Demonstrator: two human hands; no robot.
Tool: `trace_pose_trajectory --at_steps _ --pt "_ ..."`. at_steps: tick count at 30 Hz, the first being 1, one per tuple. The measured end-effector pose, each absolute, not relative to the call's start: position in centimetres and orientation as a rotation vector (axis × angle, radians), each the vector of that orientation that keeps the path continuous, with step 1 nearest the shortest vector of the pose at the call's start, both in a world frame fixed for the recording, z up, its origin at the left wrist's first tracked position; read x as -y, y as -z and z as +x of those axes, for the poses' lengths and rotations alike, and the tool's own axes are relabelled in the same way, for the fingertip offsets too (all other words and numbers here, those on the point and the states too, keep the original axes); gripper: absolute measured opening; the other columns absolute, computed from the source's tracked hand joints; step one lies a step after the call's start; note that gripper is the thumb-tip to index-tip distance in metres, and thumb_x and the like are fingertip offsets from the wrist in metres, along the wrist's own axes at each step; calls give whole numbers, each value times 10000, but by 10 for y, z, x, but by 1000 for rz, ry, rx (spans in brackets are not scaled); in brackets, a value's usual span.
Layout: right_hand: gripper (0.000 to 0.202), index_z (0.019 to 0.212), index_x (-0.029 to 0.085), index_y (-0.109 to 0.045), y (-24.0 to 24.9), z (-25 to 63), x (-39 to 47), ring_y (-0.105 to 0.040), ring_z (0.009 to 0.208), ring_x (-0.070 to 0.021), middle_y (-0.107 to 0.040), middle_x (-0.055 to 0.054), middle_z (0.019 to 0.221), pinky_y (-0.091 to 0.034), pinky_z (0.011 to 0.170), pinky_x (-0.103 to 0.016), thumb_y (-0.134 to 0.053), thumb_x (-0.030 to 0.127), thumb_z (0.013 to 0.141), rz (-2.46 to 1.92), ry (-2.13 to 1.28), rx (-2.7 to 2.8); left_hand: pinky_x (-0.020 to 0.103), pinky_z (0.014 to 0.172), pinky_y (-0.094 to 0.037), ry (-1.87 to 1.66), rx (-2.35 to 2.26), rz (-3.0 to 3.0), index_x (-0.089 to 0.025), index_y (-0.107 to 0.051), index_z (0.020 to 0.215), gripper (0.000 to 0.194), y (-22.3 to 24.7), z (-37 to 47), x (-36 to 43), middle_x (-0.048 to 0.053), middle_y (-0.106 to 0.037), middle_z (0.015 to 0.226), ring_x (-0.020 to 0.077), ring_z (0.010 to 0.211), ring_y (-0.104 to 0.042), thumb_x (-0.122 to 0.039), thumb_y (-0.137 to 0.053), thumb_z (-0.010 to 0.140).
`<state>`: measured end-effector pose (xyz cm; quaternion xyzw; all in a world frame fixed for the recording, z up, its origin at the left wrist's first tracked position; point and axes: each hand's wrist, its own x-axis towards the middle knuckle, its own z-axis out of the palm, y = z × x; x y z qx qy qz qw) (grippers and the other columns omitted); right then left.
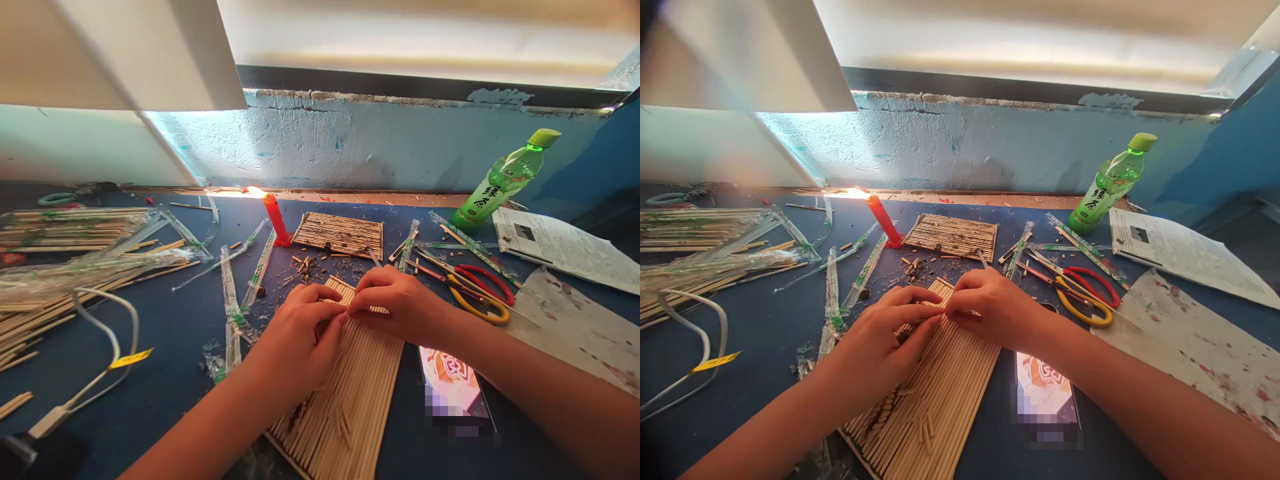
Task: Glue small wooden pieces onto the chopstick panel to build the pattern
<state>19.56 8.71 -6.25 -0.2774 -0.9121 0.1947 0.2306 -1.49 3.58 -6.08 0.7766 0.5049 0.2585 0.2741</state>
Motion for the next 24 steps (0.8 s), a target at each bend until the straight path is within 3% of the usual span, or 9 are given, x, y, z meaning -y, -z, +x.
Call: trace_pose_trajectory --at_steps 16,24 --pt "100 911 183 -735 49 202 -91 -619 812 -137 -668 -53 896 -480 756 -285 -652 235 888 -770 -521 2486 405 966 -471 -688 -1381 2091 -240 -744 989 240 61 -15 -36 53 -652 1136 225 1070 -596 -254 -509 942" --pt "124 951 213 -742 67 199 -91 -618 845 -147 -680 -40 917 -458 801 -324 -629 241 908 -699 -493 2518 396 954 -471 -681 -1377 2103 -230 -746 999 237 63 -15 -36 60 -650 1130 224 1066 -600 -246 -517 939"
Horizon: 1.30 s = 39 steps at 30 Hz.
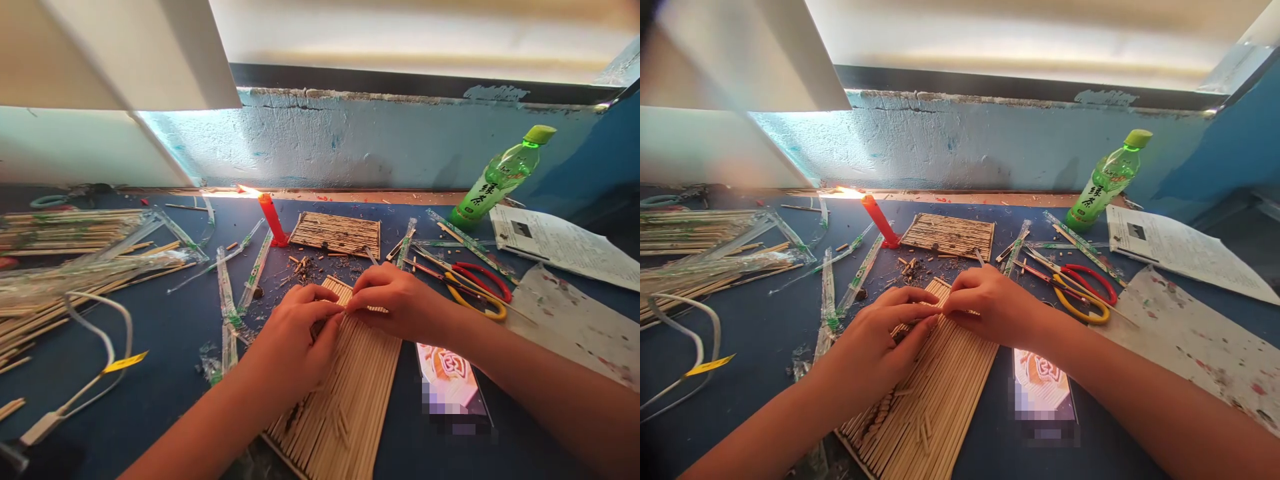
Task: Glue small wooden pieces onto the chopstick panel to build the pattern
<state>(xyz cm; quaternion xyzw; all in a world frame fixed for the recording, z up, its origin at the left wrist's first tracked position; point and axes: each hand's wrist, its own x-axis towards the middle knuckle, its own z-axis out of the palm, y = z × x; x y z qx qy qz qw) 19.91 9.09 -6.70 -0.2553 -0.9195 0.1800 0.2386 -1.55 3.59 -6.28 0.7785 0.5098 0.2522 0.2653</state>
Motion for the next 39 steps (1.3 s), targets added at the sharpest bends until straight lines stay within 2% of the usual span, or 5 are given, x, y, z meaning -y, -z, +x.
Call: trace_pose_trajectory --at_steps 11,17,26,32,39 --pt "110 929 185 -702 34 193 -67 -596 846 -144 -654 -47 942 -455 783 -288 -597 214 913 -710 -633 2687 368 918 -488 -850 -1450 2029 -226 -720 930 154 52 -20 -38 34 -667 1062 202 1008 -628 -275 -575 920" --pt "169 838 158 -629 48 179 -48 -566 856 -172 -644 -61 939 -429 768 -312 -494 139 938 -689 -438 2924 353 879 -507 -878 -1453 2020 -217 -714 903 148 52 -18 -37 39 -673 1027 194 956 -644 -271 -578 915" --pt "117 905 133 -584 51 180 -47 -551 843 -168 -625 -100 972 -433 733 -282 -475 90 918 -730 -545 2931 363 885 -502 -860 -1450 2009 -219 -714 917 153 53 -18 -37 45 -675 1043 204 962 -640 -276 -572 915" --pt "111 877 154 -559 52 180 -46 -522 745 -156 -618 -64 880 -397 656 -276 -498 62 877 -731 -509 2939 339 831 -506 -823 -1463 1972 -229 -701 925 149 49 -18 -37 24 -679 1033 187 887 -633 -278 -560 927" --pt "108 883 153 -597 47 177 -41 -548 809 -173 -625 -98 943 -423 701 -287 -512 86 881 -701 -584 2896 280 671 -497 -845 -1460 1943 -234 -693 916 145 49 -20 -37 23 -671 1039 182 904 -627 -293 -562 930"
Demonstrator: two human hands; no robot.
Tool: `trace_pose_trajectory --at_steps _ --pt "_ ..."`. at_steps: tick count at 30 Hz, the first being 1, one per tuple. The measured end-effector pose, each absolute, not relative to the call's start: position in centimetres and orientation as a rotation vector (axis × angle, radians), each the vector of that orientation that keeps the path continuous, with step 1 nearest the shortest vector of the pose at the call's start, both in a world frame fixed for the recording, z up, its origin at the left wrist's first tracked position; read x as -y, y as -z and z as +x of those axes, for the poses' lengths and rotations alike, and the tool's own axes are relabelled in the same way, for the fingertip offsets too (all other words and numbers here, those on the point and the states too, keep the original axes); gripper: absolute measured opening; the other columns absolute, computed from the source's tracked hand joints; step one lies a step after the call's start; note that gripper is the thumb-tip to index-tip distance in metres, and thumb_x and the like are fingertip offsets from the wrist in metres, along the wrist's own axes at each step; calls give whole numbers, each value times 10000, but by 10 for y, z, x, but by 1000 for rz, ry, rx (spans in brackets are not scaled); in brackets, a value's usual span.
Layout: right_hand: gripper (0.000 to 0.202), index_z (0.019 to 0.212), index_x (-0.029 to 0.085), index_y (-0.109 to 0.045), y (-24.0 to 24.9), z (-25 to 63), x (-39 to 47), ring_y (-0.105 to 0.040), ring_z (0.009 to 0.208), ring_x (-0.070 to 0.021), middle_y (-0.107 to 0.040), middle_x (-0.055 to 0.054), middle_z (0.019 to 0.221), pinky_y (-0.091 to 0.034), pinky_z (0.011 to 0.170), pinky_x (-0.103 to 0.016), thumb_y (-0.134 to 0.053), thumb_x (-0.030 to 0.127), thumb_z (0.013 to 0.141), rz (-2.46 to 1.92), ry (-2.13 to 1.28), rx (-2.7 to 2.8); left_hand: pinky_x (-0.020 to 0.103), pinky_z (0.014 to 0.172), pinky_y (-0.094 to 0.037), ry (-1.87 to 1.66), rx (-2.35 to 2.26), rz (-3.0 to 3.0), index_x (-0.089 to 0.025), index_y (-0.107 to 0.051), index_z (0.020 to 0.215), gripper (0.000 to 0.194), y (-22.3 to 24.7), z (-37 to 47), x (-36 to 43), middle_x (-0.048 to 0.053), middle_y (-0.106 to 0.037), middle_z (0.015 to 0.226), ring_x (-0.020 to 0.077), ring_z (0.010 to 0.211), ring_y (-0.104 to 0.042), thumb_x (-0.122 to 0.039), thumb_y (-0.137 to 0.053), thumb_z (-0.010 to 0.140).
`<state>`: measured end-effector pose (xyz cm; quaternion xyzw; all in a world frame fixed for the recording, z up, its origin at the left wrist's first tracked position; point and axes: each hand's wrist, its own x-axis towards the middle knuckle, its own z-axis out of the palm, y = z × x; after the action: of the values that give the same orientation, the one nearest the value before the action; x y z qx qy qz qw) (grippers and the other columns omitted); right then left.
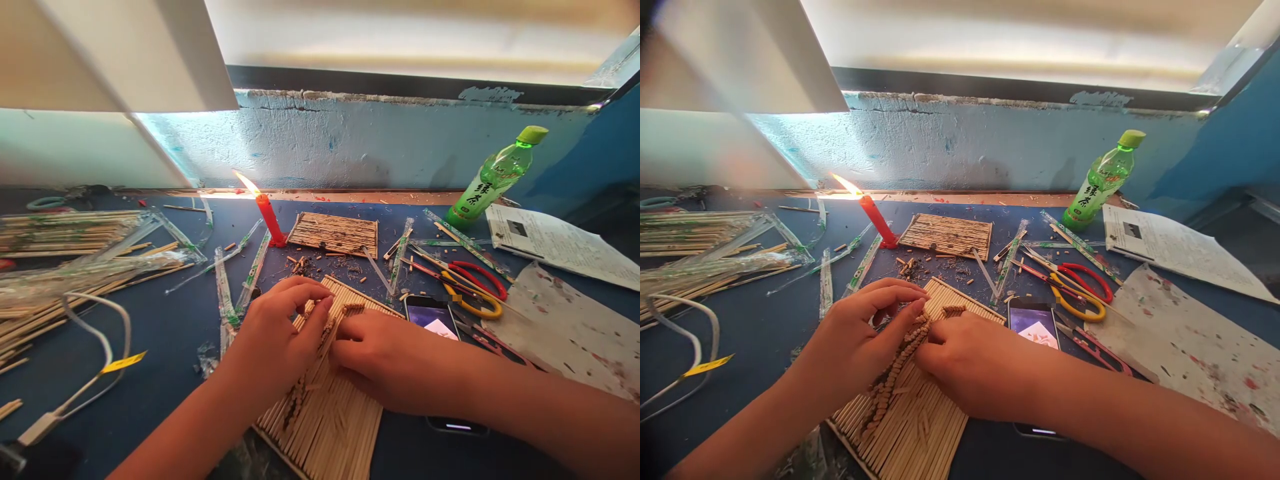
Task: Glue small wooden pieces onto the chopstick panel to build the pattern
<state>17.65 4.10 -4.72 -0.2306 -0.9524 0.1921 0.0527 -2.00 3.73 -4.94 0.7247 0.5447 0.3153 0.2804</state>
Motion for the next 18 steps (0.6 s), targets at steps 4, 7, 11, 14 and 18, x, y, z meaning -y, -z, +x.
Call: trace_pose_trajectory --at_steps 4,7,11,14,18 --pt "162 925 133 -571 43 177 -36 -541 801 -165 -616 -99 957 -424 690 -272 -491 24 835 -777 -615 2941 298 781 -491 -845 -1451 1958 -226 -692 909 141 49 -19 -37 16 -672 1015 170 900 -626 -280 -563 930" --pt "198 896 148 -545 42 178 -34 -515 739 -147 -610 -74 918 -400 637 -253 -487 -7 786 -796 -633 2962 298 780 -488 -839 -1453 1947 -224 -693 922 141 49 -19 -38 19 -672 1027 174 910 -626 -286 -566 928" --pt "159 882 157 -538 38 179 -40 -511 752 -139 -612 -62 904 -397 656 -248 -483 15 835 -787 -680 2878 280 635 -472 -810 -1464 1911 -240 -694 926 150 48 -19 -37 6 -687 964 167 796 -622 -313 -562 929" --pt "90 885 169 -554 31 182 -49 -516 736 -116 -613 -18 854 -406 683 -237 -522 86 890 -899 -819 2646 278 576 -459 -766 -1455 1824 -257 -698 931 165 47 -19 -35 -14 -691 808 171 705 -617 -357 -568 923" --pt "82 876 192 -587 26 188 -57 -495 667 -79 -599 41 778 -394 629 -203 -622 124 847 -973 -1005 2421 294 650 -504 -711 -1313 1705 -255 -723 923 221 43 -17 -34 -10 -698 755 194 750 -655 -389 -547 935"
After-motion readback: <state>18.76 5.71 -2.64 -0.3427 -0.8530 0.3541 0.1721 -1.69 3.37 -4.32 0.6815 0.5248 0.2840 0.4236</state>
